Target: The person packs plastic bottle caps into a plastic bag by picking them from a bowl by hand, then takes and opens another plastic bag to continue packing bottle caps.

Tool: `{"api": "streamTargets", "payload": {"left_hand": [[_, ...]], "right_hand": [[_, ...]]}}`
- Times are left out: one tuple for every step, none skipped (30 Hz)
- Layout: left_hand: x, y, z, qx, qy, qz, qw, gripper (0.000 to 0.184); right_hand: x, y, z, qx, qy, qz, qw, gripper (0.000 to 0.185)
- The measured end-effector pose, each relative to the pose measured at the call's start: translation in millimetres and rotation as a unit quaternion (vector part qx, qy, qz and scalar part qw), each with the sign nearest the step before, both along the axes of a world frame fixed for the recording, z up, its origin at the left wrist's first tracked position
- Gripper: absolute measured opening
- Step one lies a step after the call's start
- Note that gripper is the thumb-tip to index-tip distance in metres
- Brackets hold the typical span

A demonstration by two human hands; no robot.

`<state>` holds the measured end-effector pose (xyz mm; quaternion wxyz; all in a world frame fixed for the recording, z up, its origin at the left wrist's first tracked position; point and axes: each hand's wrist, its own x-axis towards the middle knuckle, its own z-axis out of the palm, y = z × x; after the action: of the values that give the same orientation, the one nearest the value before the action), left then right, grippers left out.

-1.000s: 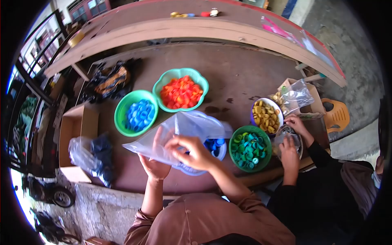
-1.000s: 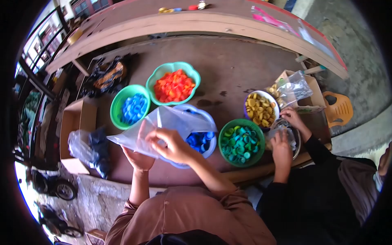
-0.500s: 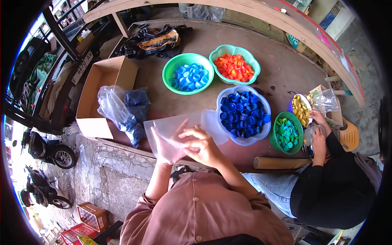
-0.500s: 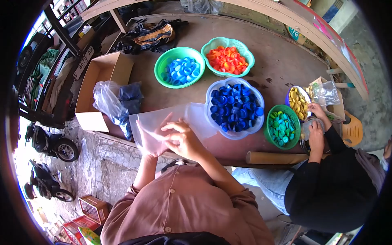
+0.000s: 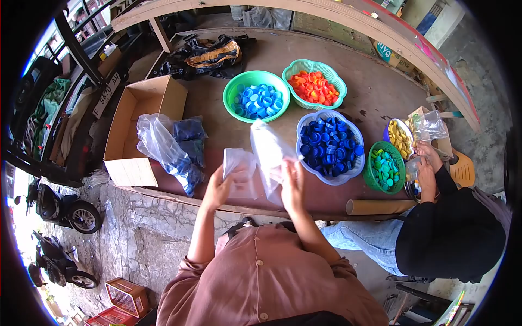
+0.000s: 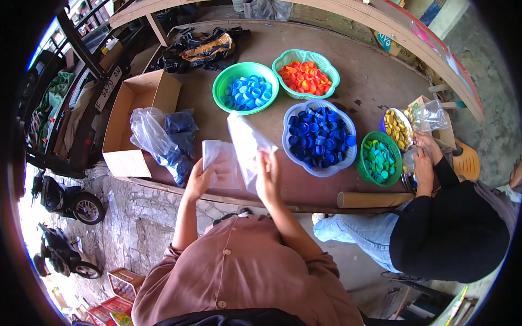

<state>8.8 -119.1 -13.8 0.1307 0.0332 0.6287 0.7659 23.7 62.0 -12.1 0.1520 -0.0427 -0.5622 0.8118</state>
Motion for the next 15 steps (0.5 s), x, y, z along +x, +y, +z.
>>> {"api": "streamTargets", "payload": {"left_hand": [[-7, -6, -7, -0.088, 0.028, 0.018, 0.996, 0.037], [-13, -12, -9, -0.156, 0.045, 0.059, 0.985, 0.034], [-25, -20, -27, -0.206, 0.076, 0.075, 0.973, 0.036], [-35, -25, -26, -0.197, 0.068, 0.086, 0.974, 0.035], [-47, -29, -22, -0.187, 0.062, 0.096, 0.976, 0.035], [-61, -36, -16, -0.165, 0.123, 0.143, 0.968, 0.034], [-73, -42, -4, -0.143, 0.181, 0.189, 0.955, 0.034], [-82, -46, 13, -0.119, 0.214, 0.259, 0.934, 0.033], [-92, -50, 26, -0.094, 0.243, 0.328, 0.908, 0.033], [-104, -57, 28, -0.154, 0.278, 0.382, 0.868, 0.028], [-115, -64, 29, -0.211, 0.31, 0.433, 0.82, 0.024], [-123, -69, 26, -0.272, 0.336, 0.46, 0.776, 0.027], [-126, -67, 28, -0.331, 0.361, 0.483, 0.726, 0.03], [-127, -59, 27, -0.372, 0.407, 0.491, 0.674, 0.039], [-128, -55, 26, -0.362, 0.426, 0.44, 0.702, 0.051]], "right_hand": [[1, 11, 20, -0.062, -0.026, 0.009, 0.998, 0.018], [1, 23, 30, -0.045, -0.025, 0.009, 0.999, 0.019], [1, 31, 37, -0.039, -0.025, -0.008, 0.999, 0.02], [2, 40, 42, -0.031, -0.026, -0.014, 0.999, 0.02], [4, 49, 44, -0.023, -0.027, -0.021, 0.999, 0.02], [7, 57, 43, -0.043, -0.013, -0.01, 0.999, 0.02], [10, 63, 44, -0.044, -0.005, -0.011, 0.999, 0.02], [13, 67, 46, -0.053, -0.003, -0.017, 0.998, 0.019], [16, 70, 48, -0.062, -0.001, -0.024, 0.998, 0.019], [20, 74, 50, -0.06, -0.003, -0.026, 0.998, 0.019], [22, 78, 52, -0.101, 0.004, -0.004, 0.995, 0.019], [23, 81, 53, -0.142, 0.011, 0.018, 0.99, 0.018], [22, 84, 54, -0.141, 0.011, 0.016, 0.99, 0.018], [21, 86, 54, -0.179, 0.014, 0.04, 0.983, 0.019], [19, 87, 53, -0.218, 0.017, 0.064, 0.974, 0.02]]}}
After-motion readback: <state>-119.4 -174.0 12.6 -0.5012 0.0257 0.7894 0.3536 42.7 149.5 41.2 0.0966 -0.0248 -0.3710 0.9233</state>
